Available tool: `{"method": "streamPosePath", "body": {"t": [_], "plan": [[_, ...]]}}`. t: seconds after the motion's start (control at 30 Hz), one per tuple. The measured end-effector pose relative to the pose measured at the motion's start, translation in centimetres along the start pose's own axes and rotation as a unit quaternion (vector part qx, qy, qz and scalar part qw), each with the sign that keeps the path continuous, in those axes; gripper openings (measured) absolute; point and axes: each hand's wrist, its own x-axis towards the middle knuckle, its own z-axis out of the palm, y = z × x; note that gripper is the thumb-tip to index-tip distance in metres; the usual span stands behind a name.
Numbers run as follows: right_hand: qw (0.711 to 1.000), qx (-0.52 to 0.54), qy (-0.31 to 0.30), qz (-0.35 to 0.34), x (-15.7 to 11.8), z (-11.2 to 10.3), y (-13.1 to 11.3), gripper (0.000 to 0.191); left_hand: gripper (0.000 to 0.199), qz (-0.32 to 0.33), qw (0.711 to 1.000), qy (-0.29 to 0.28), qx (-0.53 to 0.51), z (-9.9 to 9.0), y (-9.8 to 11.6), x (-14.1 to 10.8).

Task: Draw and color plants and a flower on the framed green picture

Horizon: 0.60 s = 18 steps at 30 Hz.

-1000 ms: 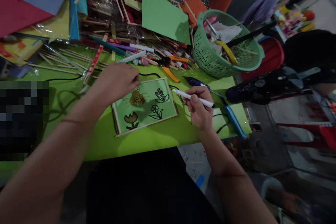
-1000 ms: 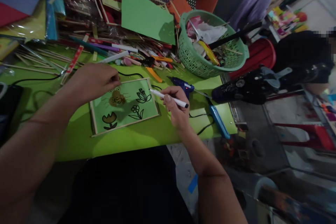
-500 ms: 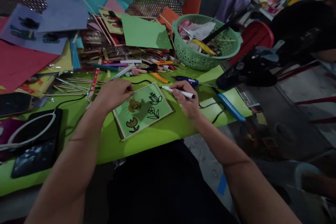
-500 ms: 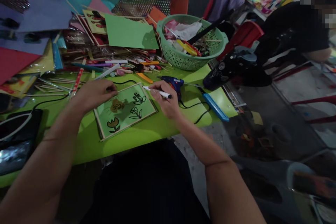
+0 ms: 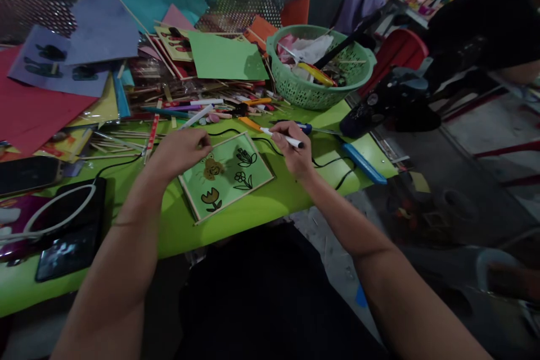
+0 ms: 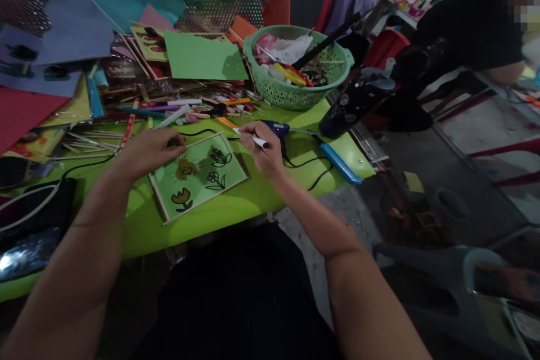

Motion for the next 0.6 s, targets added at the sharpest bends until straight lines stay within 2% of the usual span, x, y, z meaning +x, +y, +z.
{"method": "streamPosePath", "body": {"t": [0.1, 0.33, 0.5, 0.6], "plan": [[1.000, -0.006, 0.001, -0.005, -0.12, -0.06, 0.08, 0.026, 0.030, -0.009, 0.999, 0.012, -0.039, -0.20, -0.02, -0.26], [1.000, 0.001, 0.005, 0.021, -0.31, -0.01, -0.55, 0.033, 0.040, 0.017, 0.981, 0.031, -0.192, -0.52, -0.32, -0.71], [0.999, 0.016, 0.005, 0.031, -0.34, 0.17, -0.74, 0.028, 0.040, 0.053, 0.977, 0.010, -0.208, -0.23, -0.46, -0.53], [1.000, 0.007, 0.002, 0.028, -0.33, 0.14, -0.46, 0.030, 0.036, 0.065, 0.981, -0.008, -0.183, 0.21, -0.20, -0.25]]}}
